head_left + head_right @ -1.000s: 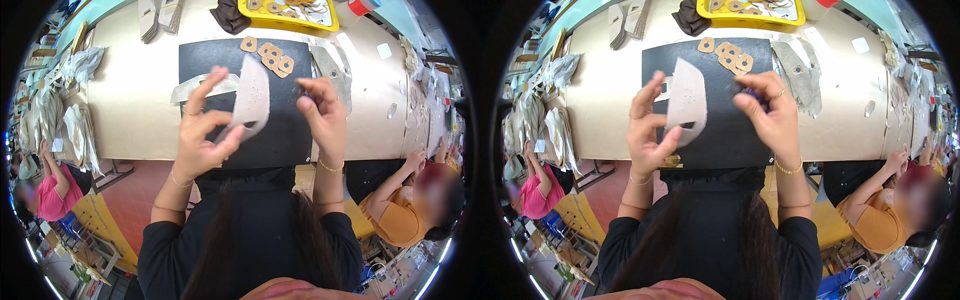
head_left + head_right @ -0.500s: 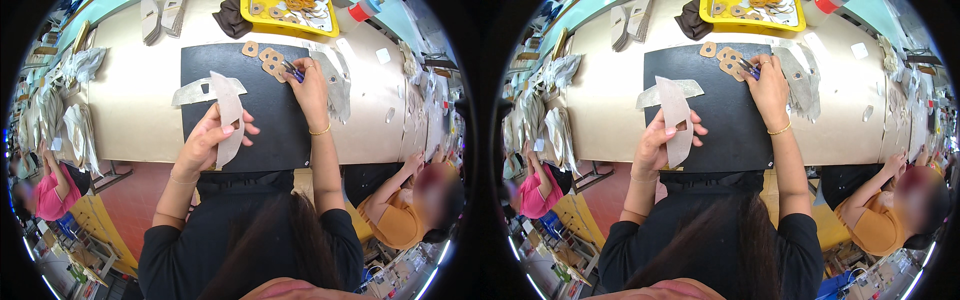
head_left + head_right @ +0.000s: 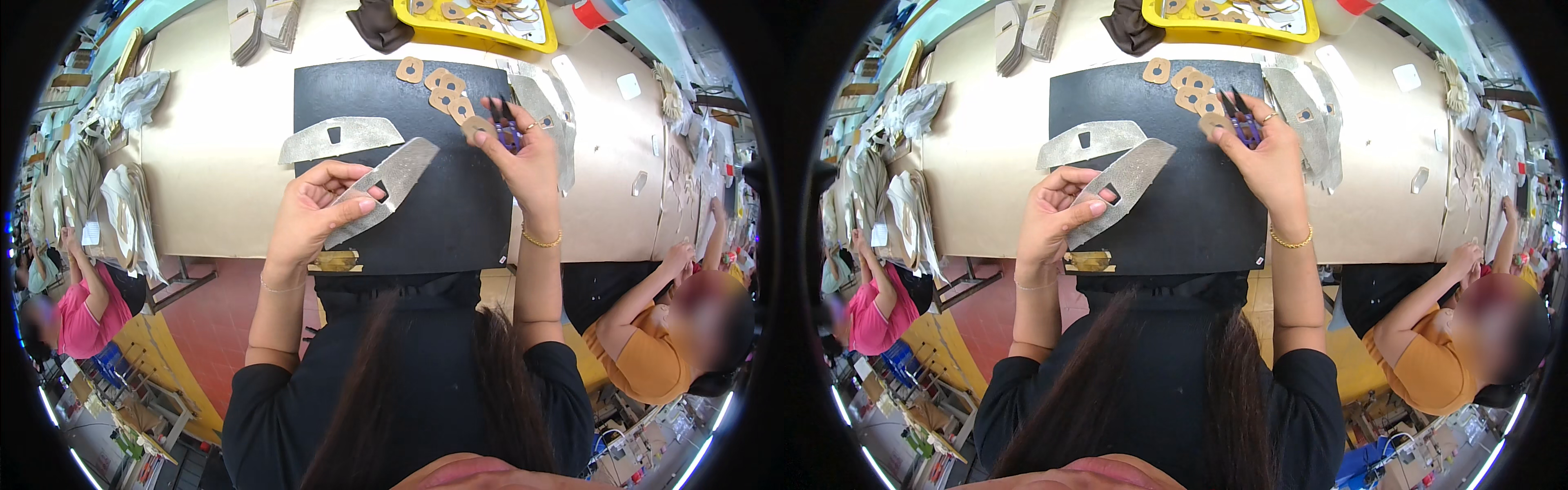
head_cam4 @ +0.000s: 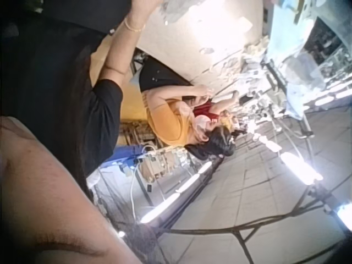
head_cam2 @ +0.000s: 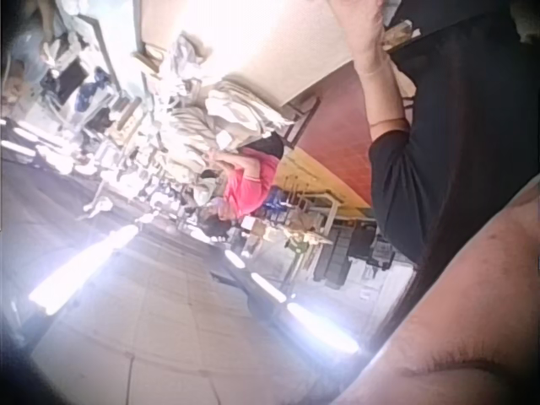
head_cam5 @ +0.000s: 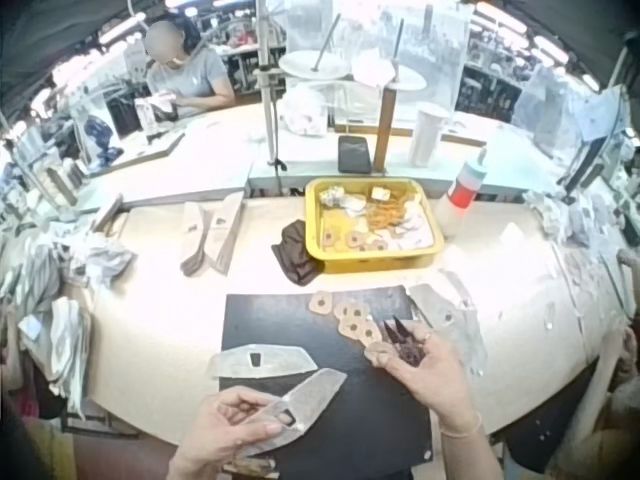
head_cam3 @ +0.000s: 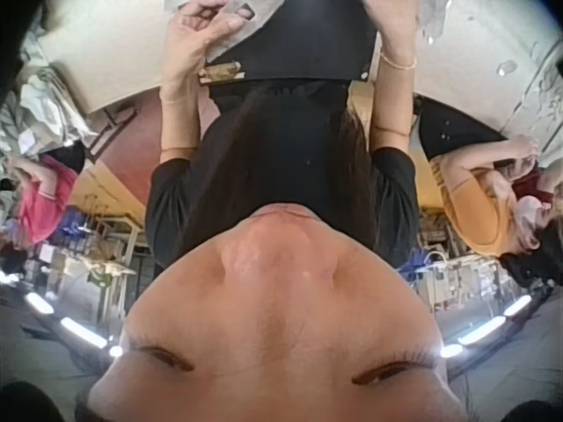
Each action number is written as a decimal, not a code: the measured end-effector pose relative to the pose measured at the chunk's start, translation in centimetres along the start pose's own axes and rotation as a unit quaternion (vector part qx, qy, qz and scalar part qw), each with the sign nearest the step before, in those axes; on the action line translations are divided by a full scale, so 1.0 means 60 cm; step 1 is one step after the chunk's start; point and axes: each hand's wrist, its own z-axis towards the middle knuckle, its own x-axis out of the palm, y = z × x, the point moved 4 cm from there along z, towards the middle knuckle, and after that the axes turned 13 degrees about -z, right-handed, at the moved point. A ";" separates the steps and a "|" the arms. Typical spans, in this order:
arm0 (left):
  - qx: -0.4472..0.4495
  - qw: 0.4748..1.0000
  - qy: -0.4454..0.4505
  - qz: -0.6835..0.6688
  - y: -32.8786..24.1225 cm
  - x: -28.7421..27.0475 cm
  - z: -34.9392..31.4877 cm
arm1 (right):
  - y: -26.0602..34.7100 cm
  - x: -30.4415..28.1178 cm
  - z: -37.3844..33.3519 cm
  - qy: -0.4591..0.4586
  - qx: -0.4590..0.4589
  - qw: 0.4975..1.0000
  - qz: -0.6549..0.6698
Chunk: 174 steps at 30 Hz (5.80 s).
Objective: The person repeatedly trims the edges of small fabric pieces using a small blade tool. They pick up each piece, trim along the edges, and place the trimmed pieces on the table. The process is repeated for multiple pieces throughout the clip.
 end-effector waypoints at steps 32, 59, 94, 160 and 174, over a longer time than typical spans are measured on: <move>-0.126 0.965 0.009 0.230 0.064 0.025 0.028 | -0.041 0.029 -0.104 0.192 0.091 0.974 -0.072; 0.018 0.917 0.001 0.398 0.063 0.023 0.059 | -0.029 0.030 -0.074 0.142 0.041 0.968 -0.202; 0.006 0.921 0.006 0.389 0.062 0.027 0.064 | -0.029 0.032 -0.073 0.147 0.034 0.961 -0.231; 0.358 0.691 -0.066 0.625 -0.029 -0.046 0.072 | -0.090 -0.127 -0.051 -0.205 0.087 0.969 -0.105; 0.142 0.985 -0.086 0.047 -0.042 0.052 0.028 | 0.128 0.033 -0.081 -0.002 -0.255 0.963 -0.084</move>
